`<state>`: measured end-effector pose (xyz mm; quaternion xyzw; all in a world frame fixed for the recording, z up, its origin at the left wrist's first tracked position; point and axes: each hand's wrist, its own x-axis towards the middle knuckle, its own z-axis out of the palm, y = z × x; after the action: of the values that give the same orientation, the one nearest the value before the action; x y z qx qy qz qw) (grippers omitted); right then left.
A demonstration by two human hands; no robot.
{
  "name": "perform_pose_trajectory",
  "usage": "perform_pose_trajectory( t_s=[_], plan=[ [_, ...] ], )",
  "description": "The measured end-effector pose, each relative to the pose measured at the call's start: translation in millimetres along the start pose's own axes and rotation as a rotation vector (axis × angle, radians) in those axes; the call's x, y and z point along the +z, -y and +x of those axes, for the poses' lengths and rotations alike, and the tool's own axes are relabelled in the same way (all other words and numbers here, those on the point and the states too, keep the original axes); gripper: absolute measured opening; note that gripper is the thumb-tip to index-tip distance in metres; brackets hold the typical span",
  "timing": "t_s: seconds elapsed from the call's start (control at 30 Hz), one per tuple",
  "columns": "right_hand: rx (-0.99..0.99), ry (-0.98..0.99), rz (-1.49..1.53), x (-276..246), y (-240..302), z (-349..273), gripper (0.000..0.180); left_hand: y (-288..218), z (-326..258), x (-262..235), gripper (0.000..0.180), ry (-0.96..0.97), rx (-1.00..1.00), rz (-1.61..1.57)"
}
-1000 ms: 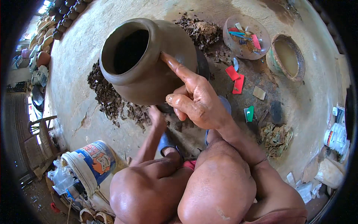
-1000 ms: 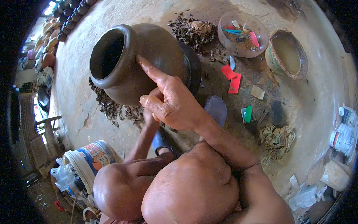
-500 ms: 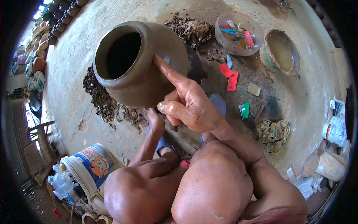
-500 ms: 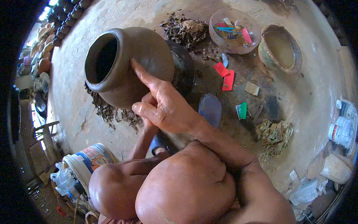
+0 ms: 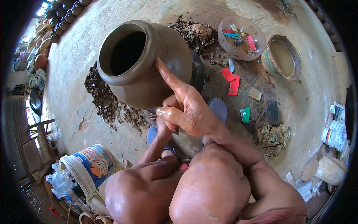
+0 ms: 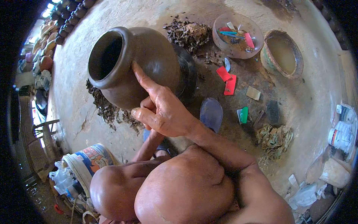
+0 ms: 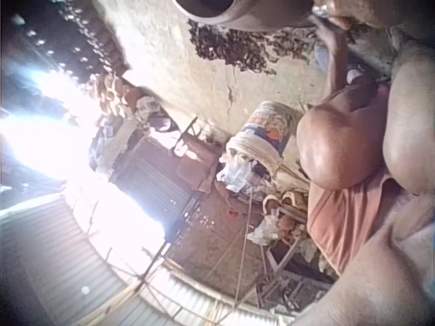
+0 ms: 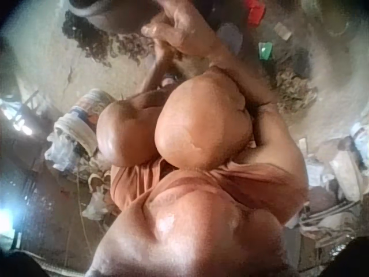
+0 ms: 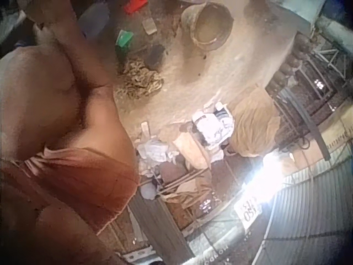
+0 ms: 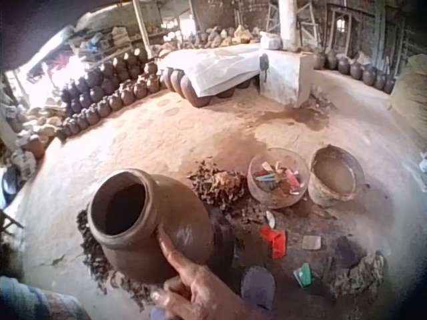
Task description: The person finishes a clay pot by smoothing the exterior surface and rim with a small tool and a piece of cloth.
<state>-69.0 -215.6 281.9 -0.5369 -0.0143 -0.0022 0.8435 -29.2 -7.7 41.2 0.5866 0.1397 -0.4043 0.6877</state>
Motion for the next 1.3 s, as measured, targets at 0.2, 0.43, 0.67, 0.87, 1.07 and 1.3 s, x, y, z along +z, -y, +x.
perform_pose_trajectory(
  t_s=[0.2, 0.43, 0.67, 0.87, 1.07, 1.3],
  plan=[
    [0.011, 0.020, -0.016, 1, -1, 2, 0.094, -52, -16, -12, 0.050, 0.105, -0.048, -0.147],
    [-0.008, 0.014, 0.005, 5, -1, -1, 0.097, -8, 8, 3, 0.050, 0.023, 0.035, 0.002],
    [0.011, 0.024, -0.096, 1, 1, -6, 0.102, -48, 2, -19, 0.049, 0.048, -0.020, -0.104],
    [0.019, 0.062, -0.114, 7, -2, -2, 0.106, -21, 24, -6, 0.049, -0.007, 0.098, -0.023],
    [0.029, 0.030, -0.119, 7, -1, 3, 0.109, -16, -3, 4, 0.048, 0.089, -0.068, -0.016],
    [0.012, 0.054, -0.182, 19, 3, 11, 0.116, -48, 34, -41, 0.048, -0.131, 0.161, -0.089]
  ],
)
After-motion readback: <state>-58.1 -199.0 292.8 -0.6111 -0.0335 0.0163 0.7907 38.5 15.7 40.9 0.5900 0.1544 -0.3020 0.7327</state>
